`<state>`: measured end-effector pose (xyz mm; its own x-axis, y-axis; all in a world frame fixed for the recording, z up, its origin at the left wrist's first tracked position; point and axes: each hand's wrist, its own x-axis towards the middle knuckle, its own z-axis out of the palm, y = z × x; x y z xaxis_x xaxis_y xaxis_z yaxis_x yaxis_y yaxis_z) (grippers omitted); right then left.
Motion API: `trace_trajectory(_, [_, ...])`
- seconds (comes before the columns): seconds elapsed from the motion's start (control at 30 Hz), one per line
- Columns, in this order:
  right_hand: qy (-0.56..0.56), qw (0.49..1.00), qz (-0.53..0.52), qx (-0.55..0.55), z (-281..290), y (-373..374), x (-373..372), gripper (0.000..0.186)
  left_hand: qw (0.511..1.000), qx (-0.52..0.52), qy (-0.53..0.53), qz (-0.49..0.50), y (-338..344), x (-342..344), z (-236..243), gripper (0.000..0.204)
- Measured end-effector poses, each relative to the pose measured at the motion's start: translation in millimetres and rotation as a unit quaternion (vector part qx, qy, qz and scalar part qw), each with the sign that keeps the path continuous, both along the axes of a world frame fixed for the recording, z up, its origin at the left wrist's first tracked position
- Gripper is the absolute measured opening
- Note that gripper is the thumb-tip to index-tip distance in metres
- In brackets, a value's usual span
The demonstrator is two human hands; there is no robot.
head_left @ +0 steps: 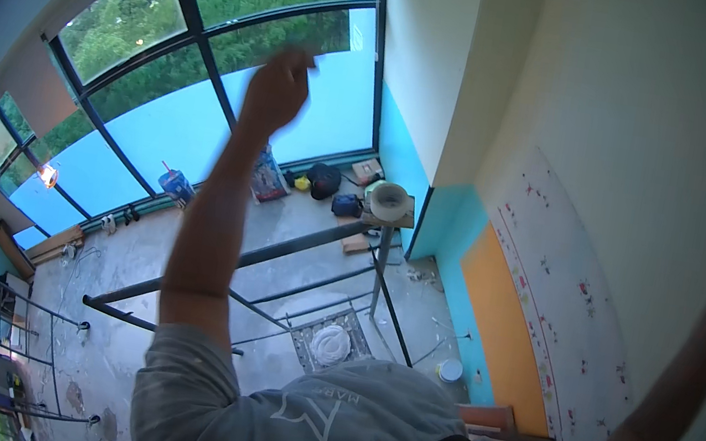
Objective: The person applies white compound to the ceiling and upper wall joints using a putty knife and a larger flat tool, then covers a section with white tape.
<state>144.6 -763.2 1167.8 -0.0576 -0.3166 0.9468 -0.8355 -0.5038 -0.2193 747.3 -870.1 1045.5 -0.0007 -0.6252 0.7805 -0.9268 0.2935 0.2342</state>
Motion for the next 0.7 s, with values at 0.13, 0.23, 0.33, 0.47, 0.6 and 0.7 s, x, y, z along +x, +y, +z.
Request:
trace_trajectory(0.13, [-0.234,0.918,0.047,0.315,-211,1,41,0.031,0.985,0.140,0.087,-0.059,-31,-7,-196,0.024])
trace_trajectory(0.23, [-0.409,0.804,0.098,0.420,-382,44,15,0.038,0.956,0.286,-0.011,-0.069,-51,-54,-277,0.042])
trace_trajectory(0.33, [-0.537,0.703,0.024,0.466,-457,96,57,0.037,0.950,0.298,-0.061,-0.073,-57,-73,-322,0.048])
trace_trajectory(0.47, [-0.457,0.699,-0.126,0.535,-494,133,80,0.046,0.913,0.380,-0.136,-0.064,-82,-86,-358,0.056])
trace_trajectory(0.6, [-0.526,0.681,-0.078,0.503,-497,135,88,0.035,0.934,0.318,-0.137,-0.085,-101,-80,-392,0.054])
trace_trajectory(0.7, [-0.454,0.707,-0.078,0.537,-499,119,89,0.028,0.951,0.263,-0.140,-0.086,-112,-80,-387,0.050])
